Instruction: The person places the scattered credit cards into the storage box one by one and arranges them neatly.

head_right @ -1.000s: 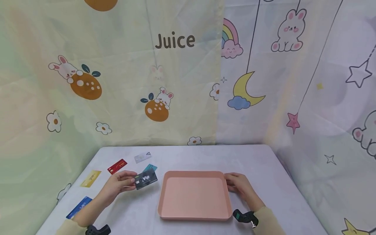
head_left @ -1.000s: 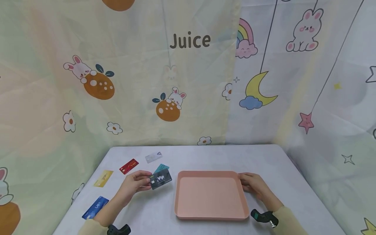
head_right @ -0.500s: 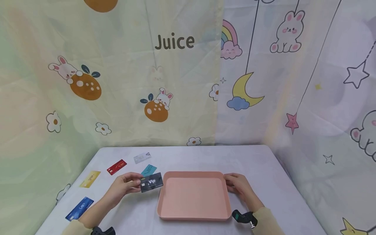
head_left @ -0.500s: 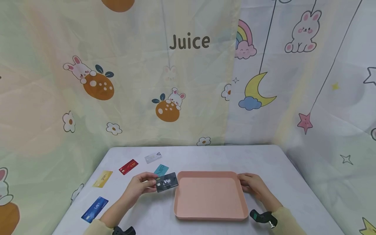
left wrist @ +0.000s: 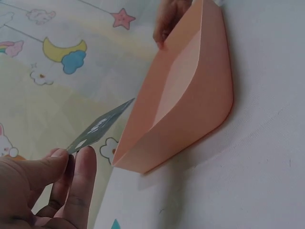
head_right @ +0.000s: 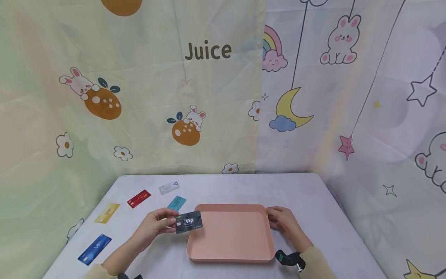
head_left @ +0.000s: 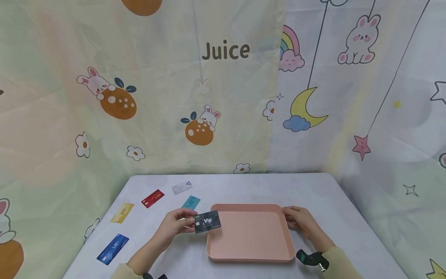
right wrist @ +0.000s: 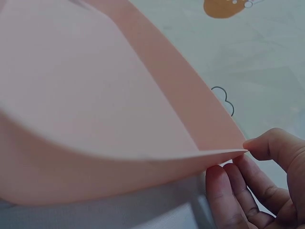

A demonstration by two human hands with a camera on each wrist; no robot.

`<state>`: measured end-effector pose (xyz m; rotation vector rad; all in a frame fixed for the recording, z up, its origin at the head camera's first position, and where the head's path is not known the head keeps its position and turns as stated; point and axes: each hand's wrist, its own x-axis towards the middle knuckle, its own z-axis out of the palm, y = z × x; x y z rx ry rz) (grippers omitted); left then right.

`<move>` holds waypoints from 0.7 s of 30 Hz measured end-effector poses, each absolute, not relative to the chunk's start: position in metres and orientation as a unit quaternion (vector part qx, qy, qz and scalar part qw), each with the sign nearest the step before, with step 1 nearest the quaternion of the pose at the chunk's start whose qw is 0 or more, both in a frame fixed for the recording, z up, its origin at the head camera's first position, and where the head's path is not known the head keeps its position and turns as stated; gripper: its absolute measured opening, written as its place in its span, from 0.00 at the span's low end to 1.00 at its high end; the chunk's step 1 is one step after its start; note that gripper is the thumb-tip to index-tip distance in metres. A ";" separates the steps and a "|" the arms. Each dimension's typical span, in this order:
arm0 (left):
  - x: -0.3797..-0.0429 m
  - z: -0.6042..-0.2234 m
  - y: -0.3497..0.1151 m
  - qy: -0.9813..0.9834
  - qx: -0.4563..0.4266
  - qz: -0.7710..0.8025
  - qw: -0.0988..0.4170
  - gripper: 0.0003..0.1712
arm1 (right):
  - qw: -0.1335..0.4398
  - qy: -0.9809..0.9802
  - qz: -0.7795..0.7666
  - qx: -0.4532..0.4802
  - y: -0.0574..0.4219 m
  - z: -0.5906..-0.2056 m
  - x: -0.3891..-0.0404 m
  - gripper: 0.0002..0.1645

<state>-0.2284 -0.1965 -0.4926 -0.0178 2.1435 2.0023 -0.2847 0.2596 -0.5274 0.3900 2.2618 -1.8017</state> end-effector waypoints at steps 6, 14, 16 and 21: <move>-0.226 -0.492 -0.192 0.725 0.000 0.679 0.114 0.23 | 0.107 0.769 -0.616 0.131 0.259 -0.528 -0.284 0.30; -0.225 -0.489 -0.184 0.726 0.013 0.677 0.119 0.21 | 0.108 0.770 -0.614 0.137 0.259 -0.531 -0.284 0.30; -0.225 -0.489 -0.181 0.727 0.016 0.676 0.119 0.21 | 0.106 0.771 -0.612 0.141 0.259 -0.531 -0.284 0.30; -0.225 -0.489 -0.177 0.725 0.015 0.680 0.112 0.24 | 0.105 0.770 -0.615 0.135 0.259 -0.530 -0.285 0.30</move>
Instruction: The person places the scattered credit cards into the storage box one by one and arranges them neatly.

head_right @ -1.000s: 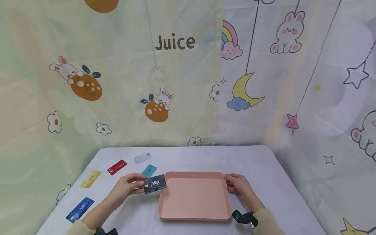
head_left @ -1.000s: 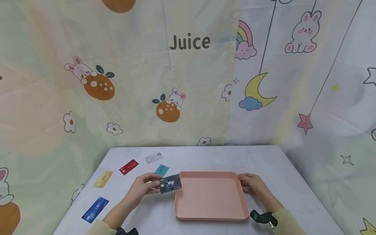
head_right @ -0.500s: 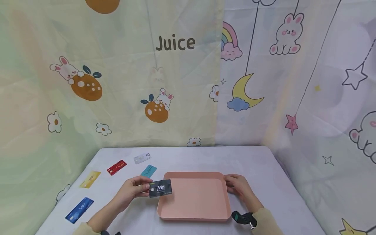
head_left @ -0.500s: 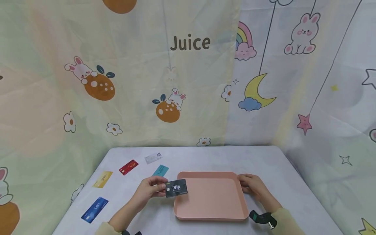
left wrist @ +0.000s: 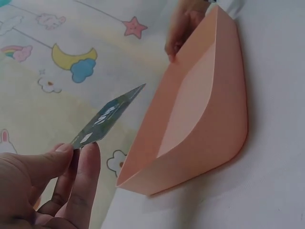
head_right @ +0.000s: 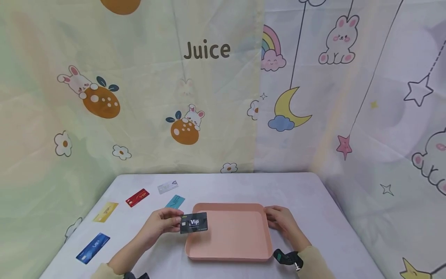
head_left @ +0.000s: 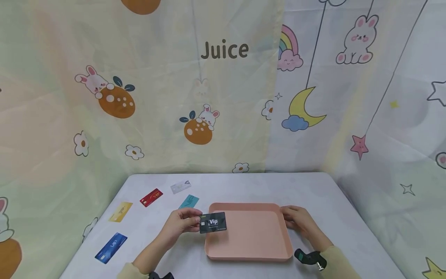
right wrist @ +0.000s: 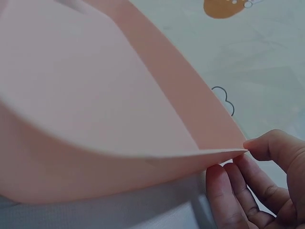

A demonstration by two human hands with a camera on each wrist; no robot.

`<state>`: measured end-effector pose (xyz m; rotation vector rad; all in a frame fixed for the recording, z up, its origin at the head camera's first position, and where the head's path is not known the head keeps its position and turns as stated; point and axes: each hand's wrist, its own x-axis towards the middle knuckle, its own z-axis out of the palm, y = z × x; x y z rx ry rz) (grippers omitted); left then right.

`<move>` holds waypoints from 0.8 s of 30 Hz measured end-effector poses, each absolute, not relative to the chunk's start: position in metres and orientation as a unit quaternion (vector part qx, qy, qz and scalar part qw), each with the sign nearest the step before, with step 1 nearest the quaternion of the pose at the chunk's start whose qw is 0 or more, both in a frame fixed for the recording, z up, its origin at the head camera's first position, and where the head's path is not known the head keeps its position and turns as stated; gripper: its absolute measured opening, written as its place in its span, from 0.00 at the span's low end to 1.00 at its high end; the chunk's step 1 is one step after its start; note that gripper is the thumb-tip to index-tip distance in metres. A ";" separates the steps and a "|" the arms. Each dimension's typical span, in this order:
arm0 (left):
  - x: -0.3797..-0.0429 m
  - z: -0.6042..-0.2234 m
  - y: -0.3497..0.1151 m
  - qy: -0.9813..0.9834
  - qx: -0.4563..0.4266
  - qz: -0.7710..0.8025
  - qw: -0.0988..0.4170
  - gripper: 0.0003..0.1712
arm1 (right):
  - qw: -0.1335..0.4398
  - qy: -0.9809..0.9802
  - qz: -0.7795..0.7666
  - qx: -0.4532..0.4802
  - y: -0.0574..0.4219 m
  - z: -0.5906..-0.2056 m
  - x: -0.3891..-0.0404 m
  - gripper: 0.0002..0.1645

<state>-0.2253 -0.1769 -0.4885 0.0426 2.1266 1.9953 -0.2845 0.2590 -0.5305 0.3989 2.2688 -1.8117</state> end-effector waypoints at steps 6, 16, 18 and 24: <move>-0.225 -0.489 -0.172 0.714 0.012 0.692 0.106 0.22 | 0.106 0.768 -0.617 0.131 0.259 -0.531 -0.284 0.30; -0.226 -0.494 -0.153 0.696 0.034 0.706 0.130 0.23 | 0.108 0.772 -0.611 0.138 0.260 -0.529 -0.282 0.31; -0.225 -0.495 -0.149 0.694 0.042 0.706 0.134 0.23 | 0.108 0.772 -0.612 0.137 0.260 -0.529 -0.281 0.31; -0.223 -0.493 -0.139 0.684 0.054 0.712 0.147 0.22 | 0.104 0.769 -0.617 0.133 0.261 -0.530 -0.281 0.29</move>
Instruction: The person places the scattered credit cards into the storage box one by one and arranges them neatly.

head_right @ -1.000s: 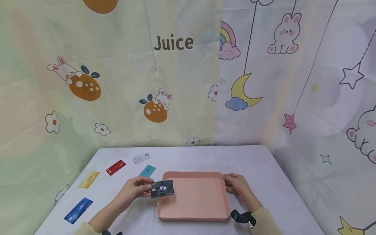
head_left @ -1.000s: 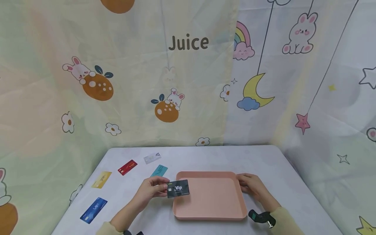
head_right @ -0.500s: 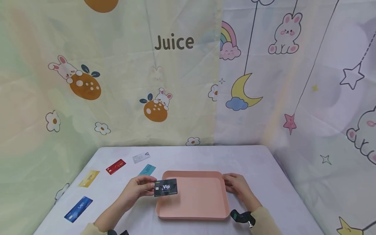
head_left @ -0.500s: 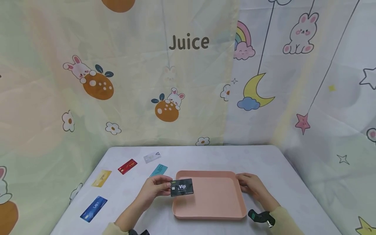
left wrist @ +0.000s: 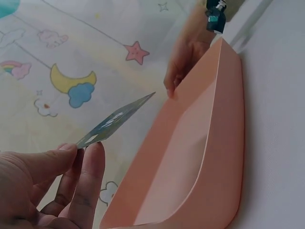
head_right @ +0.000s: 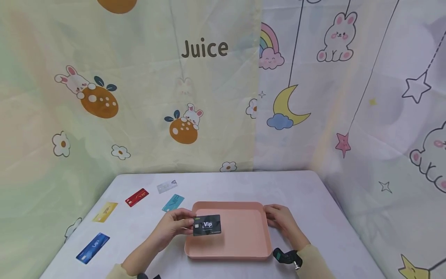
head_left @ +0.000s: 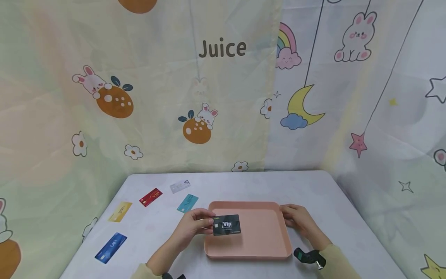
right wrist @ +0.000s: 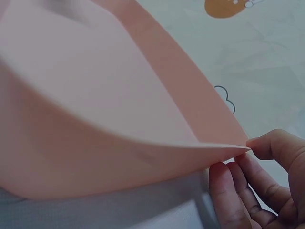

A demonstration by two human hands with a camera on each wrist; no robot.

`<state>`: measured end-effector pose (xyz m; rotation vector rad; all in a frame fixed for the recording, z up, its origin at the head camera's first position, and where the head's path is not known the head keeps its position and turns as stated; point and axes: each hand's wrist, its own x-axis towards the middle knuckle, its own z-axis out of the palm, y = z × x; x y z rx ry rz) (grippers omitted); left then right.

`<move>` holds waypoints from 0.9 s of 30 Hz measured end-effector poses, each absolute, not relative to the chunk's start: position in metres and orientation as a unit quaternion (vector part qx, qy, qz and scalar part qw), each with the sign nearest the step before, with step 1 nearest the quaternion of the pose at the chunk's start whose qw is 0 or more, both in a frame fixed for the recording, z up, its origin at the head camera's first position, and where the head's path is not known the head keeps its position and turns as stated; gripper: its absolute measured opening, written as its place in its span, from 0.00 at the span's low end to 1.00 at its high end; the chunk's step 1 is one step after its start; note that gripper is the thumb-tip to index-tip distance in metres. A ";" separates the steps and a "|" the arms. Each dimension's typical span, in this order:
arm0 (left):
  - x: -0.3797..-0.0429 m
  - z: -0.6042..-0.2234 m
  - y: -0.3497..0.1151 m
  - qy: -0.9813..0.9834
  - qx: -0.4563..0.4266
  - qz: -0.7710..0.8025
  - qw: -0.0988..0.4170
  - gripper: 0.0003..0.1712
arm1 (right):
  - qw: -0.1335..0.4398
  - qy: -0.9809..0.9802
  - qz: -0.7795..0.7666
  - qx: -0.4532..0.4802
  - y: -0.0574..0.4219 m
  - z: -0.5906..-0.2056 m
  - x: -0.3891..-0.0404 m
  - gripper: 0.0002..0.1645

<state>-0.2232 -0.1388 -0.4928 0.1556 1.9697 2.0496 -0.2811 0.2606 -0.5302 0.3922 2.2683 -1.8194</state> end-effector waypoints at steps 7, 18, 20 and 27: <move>-0.220 -0.490 -0.128 0.676 0.062 0.718 0.152 0.21 | 0.099 0.766 -0.622 0.128 0.260 -0.529 -0.281 0.30; -0.213 -0.494 -0.115 0.653 0.063 0.737 0.160 0.20 | 0.103 0.767 -0.620 0.131 0.261 -0.531 -0.281 0.30; -0.212 -0.495 -0.112 0.650 0.065 0.740 0.162 0.18 | 0.104 0.766 -0.621 0.131 0.261 -0.530 -0.281 0.30; -0.212 -0.497 -0.098 0.653 0.071 0.738 0.155 0.17 | 0.107 0.765 -0.621 0.128 0.261 -0.530 -0.280 0.30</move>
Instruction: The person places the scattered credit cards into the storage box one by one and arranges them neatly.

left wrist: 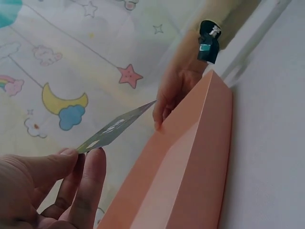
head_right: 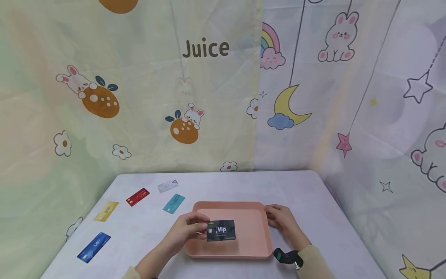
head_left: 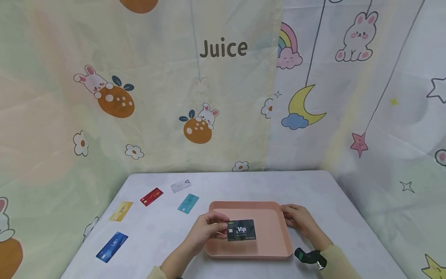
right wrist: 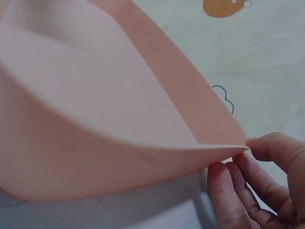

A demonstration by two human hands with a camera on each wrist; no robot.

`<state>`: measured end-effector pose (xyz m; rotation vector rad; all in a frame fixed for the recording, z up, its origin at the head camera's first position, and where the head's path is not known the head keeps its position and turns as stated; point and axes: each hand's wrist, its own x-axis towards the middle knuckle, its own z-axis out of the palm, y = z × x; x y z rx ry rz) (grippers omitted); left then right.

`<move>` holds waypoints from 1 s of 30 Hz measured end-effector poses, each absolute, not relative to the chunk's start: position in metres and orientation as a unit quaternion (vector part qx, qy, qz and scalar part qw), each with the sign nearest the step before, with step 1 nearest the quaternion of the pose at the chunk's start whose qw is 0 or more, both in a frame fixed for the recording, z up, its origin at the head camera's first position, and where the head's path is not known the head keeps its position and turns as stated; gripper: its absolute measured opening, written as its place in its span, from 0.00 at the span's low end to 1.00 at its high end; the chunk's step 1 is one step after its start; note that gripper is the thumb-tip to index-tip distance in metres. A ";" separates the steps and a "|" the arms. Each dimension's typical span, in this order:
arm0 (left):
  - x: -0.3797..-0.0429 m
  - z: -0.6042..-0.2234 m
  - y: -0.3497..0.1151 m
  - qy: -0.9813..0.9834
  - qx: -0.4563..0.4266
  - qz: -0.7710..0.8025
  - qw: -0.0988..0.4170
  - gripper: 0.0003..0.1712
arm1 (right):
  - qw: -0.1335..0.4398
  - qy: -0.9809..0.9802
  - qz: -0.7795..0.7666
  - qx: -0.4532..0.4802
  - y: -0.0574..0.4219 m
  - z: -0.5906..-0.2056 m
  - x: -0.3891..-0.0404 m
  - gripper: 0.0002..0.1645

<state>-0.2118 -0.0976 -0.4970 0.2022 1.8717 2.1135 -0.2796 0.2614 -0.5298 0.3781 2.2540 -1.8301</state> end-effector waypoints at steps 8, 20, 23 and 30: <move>-0.210 -0.504 -0.083 0.652 0.077 0.733 0.178 0.14 | 0.110 0.767 -0.619 0.127 0.262 -0.530 -0.278 0.30; -0.207 -0.509 -0.059 0.664 0.066 0.722 0.184 0.14 | 0.112 0.761 -0.625 0.131 0.263 -0.532 -0.280 0.32; -0.205 -0.512 -0.053 0.667 0.065 0.719 0.184 0.12 | 0.112 0.759 -0.626 0.136 0.264 -0.532 -0.279 0.33; -0.204 -0.515 -0.045 0.691 0.057 0.698 0.181 0.12 | 0.111 0.751 -0.637 0.133 0.262 -0.531 -0.280 0.32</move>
